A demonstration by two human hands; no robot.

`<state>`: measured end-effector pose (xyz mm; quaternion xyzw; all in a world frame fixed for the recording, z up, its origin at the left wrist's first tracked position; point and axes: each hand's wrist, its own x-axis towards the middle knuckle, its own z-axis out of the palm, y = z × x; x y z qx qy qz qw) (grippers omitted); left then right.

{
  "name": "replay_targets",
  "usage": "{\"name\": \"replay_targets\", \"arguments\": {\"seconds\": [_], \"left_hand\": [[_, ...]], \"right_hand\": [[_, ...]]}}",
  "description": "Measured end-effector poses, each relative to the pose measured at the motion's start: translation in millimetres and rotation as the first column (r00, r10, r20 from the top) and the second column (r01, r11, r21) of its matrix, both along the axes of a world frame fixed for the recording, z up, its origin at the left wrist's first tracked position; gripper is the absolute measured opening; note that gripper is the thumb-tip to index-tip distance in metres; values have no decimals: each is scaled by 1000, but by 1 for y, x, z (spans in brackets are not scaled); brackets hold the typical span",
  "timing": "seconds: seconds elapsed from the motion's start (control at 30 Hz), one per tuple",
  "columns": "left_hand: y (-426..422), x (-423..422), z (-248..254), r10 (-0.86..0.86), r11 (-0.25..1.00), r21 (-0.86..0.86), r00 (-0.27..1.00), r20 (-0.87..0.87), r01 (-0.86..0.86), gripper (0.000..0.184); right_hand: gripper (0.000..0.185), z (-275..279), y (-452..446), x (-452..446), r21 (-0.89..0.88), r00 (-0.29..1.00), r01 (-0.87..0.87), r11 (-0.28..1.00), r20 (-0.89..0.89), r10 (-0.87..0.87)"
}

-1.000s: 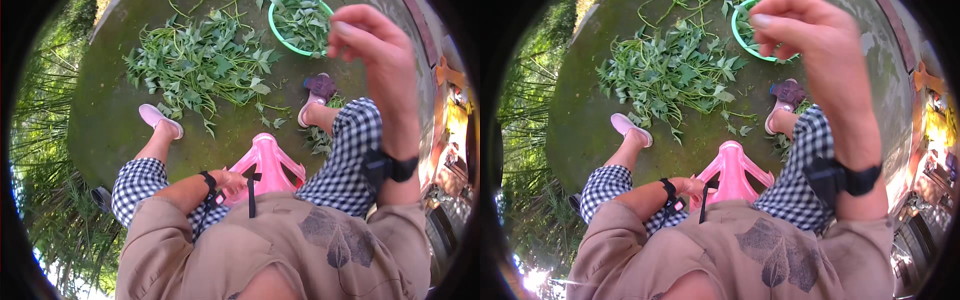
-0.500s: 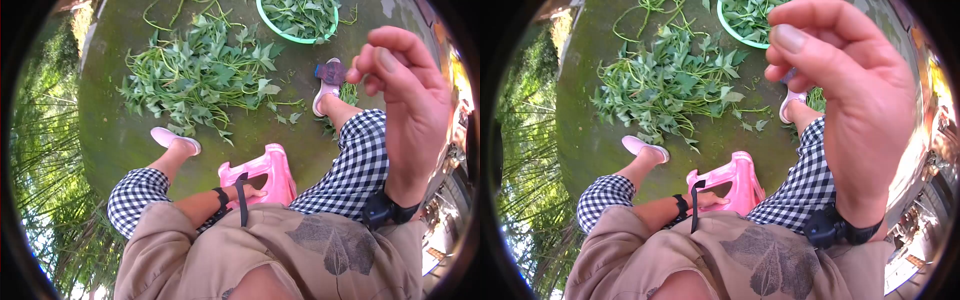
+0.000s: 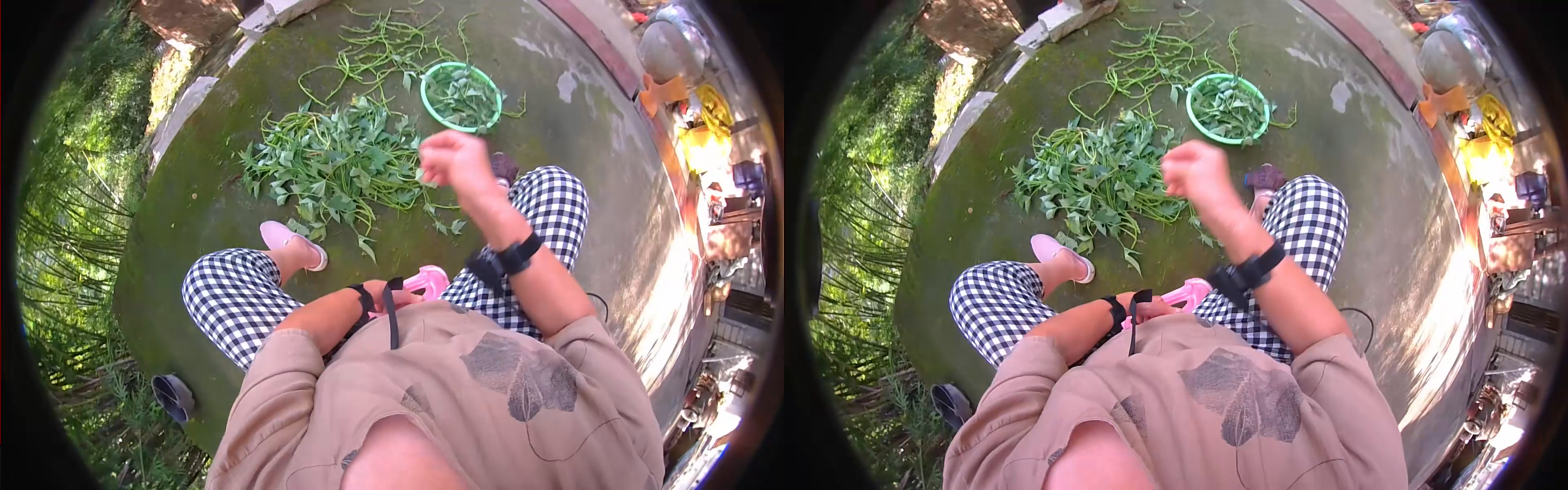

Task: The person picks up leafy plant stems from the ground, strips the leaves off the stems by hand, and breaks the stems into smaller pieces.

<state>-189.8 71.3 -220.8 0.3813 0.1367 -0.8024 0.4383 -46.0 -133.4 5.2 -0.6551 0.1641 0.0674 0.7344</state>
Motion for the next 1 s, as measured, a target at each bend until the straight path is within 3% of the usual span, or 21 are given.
{"name": "replay_targets", "arguments": {"seconds": [0.03, 0.07, 0.13, 0.17, 0.23, 0.33, 0.37, 0.43, 0.5, 0.6, 0.67, 0.7, 0.73, 0.83, 1.0], "left_hand": [[-1, 5, 15, -211, 977, 26, 943, 257, 212, 29], [-2, 11, 29, -425, 901, 126, 781, 459, 416, 36], [5, -14, -28, -178, 981, -2, 915, 362, 192, 36], [6, -28, -89, -48, 991, -104, 938, 342, 89, 36], [2, -40, -84, 123, 982, -172, 957, 262, -79, 39], [-1, -24, -33, -37, 997, -64, 985, 169, 48, 45], [2, -25, -31, -95, 995, -31, 989, 116, 99, 47], [4, -29, -36, -171, 985, -3, 972, 162, 173, 55], [2, -27, -34, -247, 968, 13, 936, 250, 251, 57], [3, 0, -9, -438, 892, 53, 829, 347, 449, 62], [2, 26, 21, -497, 863, 77, 816, 296, 499, 66], [20, 17, 11, -462, 878, 55, 811, 359, 476, 68], [40, 12, -2, -527, 845, 40, 817, 234, 534, 69], [71, 10, -18, -592, 799, 159, 712, 378, 580, 63], [90, 29, -25, -589, 767, 148, 596, 546, 624, 44]], "right_hand": [[11, 8, 20, -19, 2, 986, -165, 986, -25, 165], [11, 12, 36, -34, 11, 946, -319, 948, -53, 320], [12, 21, 45, -39, -194, 823, -525, 829, 134, 553], [13, 34, 44, -33, -292, 781, -517, 805, 225, 583], [11, 54, 28, -9, -213, 795, -505, 836, 260, 547], [13, 60, -19, 38, -264, 864, -308, 914, 325, 385], [12, 53, -33, 49, -234, 918, -143, 962, 332, 218], [13, 34, -63, 66, -243, 984, 28, 970, 175, 15], [14, 27, -85, 78, -434, 997, -38, 900, 49, 66], [15, 27, -91, 95, -323, 990, 119, 939, 113, -87], [18, 35, -86, 87, -290, 995, 101, 952, 41, -93], [19, 37, -83, 81, -271, 996, 93, 958, 7, -94], [19, 38, -79, 74, -243, 994, 110, 964, 4, -112], [18, 43, -68, 45, -200, 984, 177, 964, 46, -171], [14, 45, -41, 7, -217, 939, 303, 928, 235, -252]]}}
